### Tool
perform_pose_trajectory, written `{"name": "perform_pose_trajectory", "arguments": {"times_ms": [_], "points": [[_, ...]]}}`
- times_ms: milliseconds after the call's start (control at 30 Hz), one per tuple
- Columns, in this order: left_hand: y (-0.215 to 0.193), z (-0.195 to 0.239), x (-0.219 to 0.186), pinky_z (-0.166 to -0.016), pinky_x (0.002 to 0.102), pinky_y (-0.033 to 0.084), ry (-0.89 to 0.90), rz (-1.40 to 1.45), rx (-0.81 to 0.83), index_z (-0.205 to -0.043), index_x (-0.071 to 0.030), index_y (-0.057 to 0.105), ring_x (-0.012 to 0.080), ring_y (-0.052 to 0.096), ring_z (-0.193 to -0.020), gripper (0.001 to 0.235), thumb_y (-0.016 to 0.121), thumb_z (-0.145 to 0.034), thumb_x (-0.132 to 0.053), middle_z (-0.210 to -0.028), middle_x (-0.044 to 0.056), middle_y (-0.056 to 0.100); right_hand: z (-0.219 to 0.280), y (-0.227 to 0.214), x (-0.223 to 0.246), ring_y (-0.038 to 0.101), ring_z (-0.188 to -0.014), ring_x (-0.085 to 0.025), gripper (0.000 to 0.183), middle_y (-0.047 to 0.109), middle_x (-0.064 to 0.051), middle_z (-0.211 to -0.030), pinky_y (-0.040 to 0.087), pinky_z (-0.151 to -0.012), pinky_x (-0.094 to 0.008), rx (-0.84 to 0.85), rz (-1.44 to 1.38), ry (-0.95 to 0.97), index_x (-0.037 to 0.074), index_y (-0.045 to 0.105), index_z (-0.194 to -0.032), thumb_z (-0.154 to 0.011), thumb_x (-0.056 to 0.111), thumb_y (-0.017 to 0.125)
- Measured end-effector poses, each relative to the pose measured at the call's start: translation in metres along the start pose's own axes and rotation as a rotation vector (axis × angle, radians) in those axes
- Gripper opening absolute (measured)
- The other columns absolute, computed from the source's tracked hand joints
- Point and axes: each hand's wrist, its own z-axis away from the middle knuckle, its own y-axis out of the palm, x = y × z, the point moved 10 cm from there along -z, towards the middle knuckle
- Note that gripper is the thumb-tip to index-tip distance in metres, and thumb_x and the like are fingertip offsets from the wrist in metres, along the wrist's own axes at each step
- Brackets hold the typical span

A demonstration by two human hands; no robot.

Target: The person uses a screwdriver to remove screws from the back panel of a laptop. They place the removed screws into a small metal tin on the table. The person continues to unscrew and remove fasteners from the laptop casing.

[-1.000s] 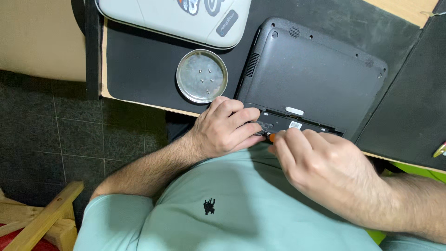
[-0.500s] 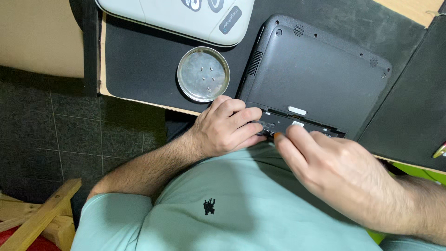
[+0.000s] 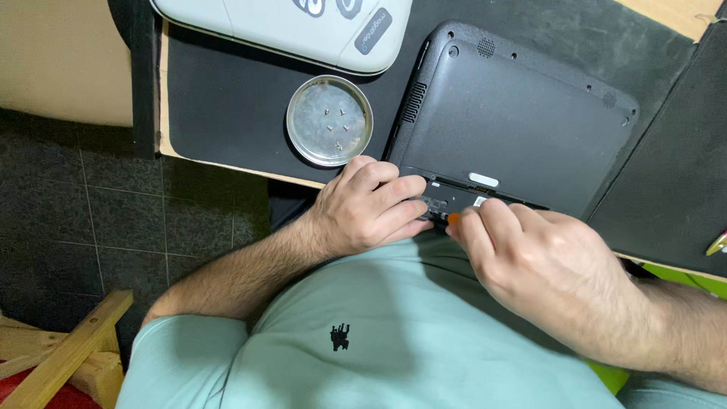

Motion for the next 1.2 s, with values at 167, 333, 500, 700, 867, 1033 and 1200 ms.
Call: {"name": "perform_pose_trajectory", "arguments": {"times_ms": [167, 333, 500, 700, 867, 1033, 1200], "points": [[-0.001, -0.001, 0.000, -0.095, 0.043, 0.056, -0.003, -0.006, -0.021, -0.113, -0.018, 0.085, 0.0273, 0.059, -0.115, 0.027, 0.088, -0.123, -0.043, -0.138, -0.001, 0.075, 0.000, -0.016, -0.001, 0.064, -0.066, -0.018, 0.017, 0.059, -0.003, -0.102, 0.061, -0.059, -0.040, 0.038, -0.133, -0.040, 0.009, 0.068, -0.134, -0.117, 0.011, 0.066], [0.004, 0.003, 0.000, -0.097, 0.043, 0.057, 0.001, -0.011, 0.011, -0.115, -0.019, 0.085, 0.0275, 0.060, -0.116, 0.028, 0.098, -0.118, -0.044, -0.141, -0.001, 0.075, -0.001, -0.019, 0.006, 0.064, -0.069, -0.016, 0.007, 0.058, 0.003, -0.090, 0.052, -0.062, -0.035, -0.057, -0.028, -0.026, 0.011, 0.075, -0.126, -0.122, 0.011, 0.070], [0.000, 0.000, 0.000, -0.096, 0.042, 0.056, -0.011, 0.000, -0.024, -0.113, -0.019, 0.086, 0.0267, 0.059, -0.115, 0.024, 0.094, -0.120, -0.040, -0.139, -0.002, 0.075, -0.001, -0.014, 0.007, 0.061, -0.067, -0.017, 0.023, 0.059, 0.000, -0.100, 0.058, -0.062, -0.037, 0.076, -0.047, -0.038, 0.015, 0.067, -0.129, -0.108, 0.005, 0.066], [0.002, 0.001, 0.001, -0.095, 0.043, 0.056, 0.001, -0.004, -0.007, -0.113, -0.017, 0.085, 0.0277, 0.058, -0.115, 0.028, 0.098, -0.119, -0.042, -0.140, -0.001, 0.074, -0.002, -0.011, 0.009, 0.065, -0.070, -0.021, 0.007, 0.057, -0.001, -0.091, 0.059, -0.066, -0.041, 0.004, -0.130, -0.093, 0.009, 0.070, -0.121, -0.115, 0.007, 0.066], [-0.001, 0.000, -0.001, -0.095, 0.043, 0.055, -0.007, -0.012, -0.014, -0.110, -0.018, 0.083, 0.0270, 0.058, -0.116, 0.027, 0.094, -0.120, -0.041, -0.138, -0.002, 0.074, -0.002, -0.009, 0.014, 0.062, -0.064, -0.020, 0.017, 0.057, 0.000, -0.088, 0.058, -0.062, -0.041, 0.007, -0.135, -0.087, 0.016, 0.066, -0.106, -0.115, 0.002, 0.064], [-0.001, 0.001, -0.003, -0.095, 0.042, 0.054, -0.008, -0.022, -0.018, -0.110, -0.019, 0.081, 0.0273, 0.058, -0.116, 0.027, 0.096, -0.119, -0.039, -0.137, -0.003, 0.074, -0.002, -0.008, 0.015, 0.067, -0.061, -0.019, 0.013, 0.061, 0.002, -0.087, 0.060, -0.058, -0.039, 0.009, -0.120, -0.059, 0.016, 0.069, -0.110, -0.119, 0.007, 0.068], [0.001, 0.002, -0.003, -0.095, 0.044, 0.054, -0.014, -0.002, -0.020, -0.109, -0.018, 0.081, 0.0283, 0.057, -0.117, 0.027, 0.092, -0.121, -0.040, -0.137, -0.002, 0.074, -0.002, 0.003, 0.014, 0.067, -0.058, -0.021, 0.021, 0.060, 0.001, -0.085, 0.058, -0.051, -0.045, 0.081, -0.208, -0.060, 0.020, 0.060, -0.100, -0.108, 0.001, 0.064]]}}
